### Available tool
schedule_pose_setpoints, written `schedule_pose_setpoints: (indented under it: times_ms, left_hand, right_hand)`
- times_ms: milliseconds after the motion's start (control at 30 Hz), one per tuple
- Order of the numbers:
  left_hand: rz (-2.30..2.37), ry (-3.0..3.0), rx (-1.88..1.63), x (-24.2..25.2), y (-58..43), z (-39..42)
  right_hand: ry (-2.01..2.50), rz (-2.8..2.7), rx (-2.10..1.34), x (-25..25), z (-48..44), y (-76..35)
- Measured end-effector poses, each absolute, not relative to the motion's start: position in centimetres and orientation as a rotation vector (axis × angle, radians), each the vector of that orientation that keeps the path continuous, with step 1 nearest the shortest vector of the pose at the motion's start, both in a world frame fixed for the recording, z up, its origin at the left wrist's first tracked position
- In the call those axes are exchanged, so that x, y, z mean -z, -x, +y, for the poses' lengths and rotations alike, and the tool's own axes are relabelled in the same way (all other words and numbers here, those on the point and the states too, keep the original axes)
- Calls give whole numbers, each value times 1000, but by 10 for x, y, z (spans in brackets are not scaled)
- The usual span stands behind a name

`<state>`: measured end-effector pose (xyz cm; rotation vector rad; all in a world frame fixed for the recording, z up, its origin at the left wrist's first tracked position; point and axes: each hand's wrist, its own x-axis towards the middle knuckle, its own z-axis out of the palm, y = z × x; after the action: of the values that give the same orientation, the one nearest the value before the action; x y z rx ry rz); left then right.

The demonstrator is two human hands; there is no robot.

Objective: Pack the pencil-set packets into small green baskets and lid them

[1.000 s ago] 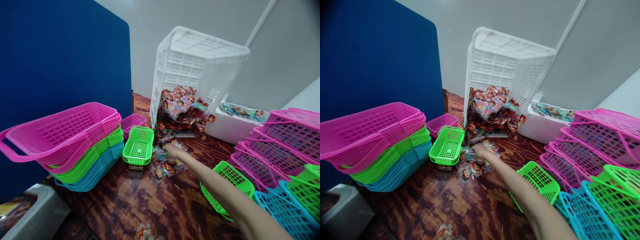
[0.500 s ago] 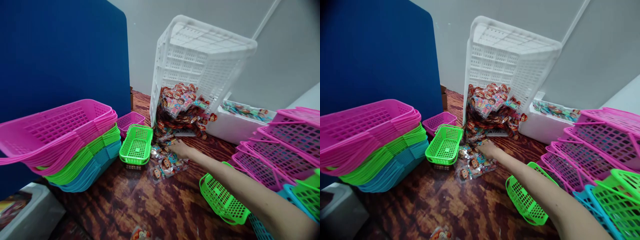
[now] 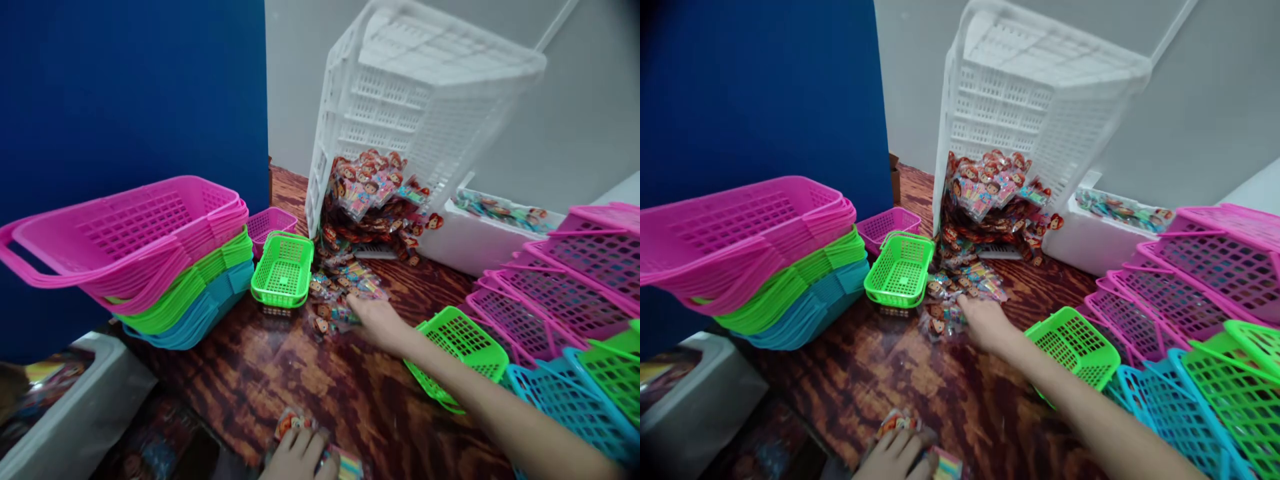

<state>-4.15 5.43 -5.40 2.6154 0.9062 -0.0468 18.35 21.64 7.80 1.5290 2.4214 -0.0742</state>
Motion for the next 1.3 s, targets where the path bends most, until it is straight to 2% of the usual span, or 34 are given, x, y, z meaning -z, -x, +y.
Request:
schedule_pose_setpoints:
  times_ms: [200, 433, 600, 700, 833, 967, 1133, 1200, 1300]
  left_hand:
    - [951, -2606, -38, 15, 47, 44]
    - [1017, -2536, -65, -16, 50, 47]
    - [1032, -2584, -43, -12, 53, 45]
    - [1015, -2612, -28, -13, 53, 46]
    - [966, -2641, -7, -16, 51, 50]
    - [866, -2670, 47, -10, 52, 54]
    - [823, -2616, 19, -1, 59, 58]
    - [820, -2600, 29, 2, 59, 59]
    - [878, -2662, 49, 14, 54, 59]
  right_hand:
    - [-1652, 2553, 739, -25, 106, -158]
    - [-1704, 2315, 1792, -29, 66, -183]
    - [-1747, 2130, 2179, -21, 45, -192]
    - [-1872, 2159, 2109, -11, 38, -193]
    - [-1943, 2316, 1781, -6, 40, -187]
    - [-1722, 2457, 1629, -18, 52, -181]
    - [-1278, 2437, 1413, -61, 106, -197]
    - [-1467, 2508, 1206, -76, 146, -210]
    - [-1944, 2400, 555, -85, 214, -231]
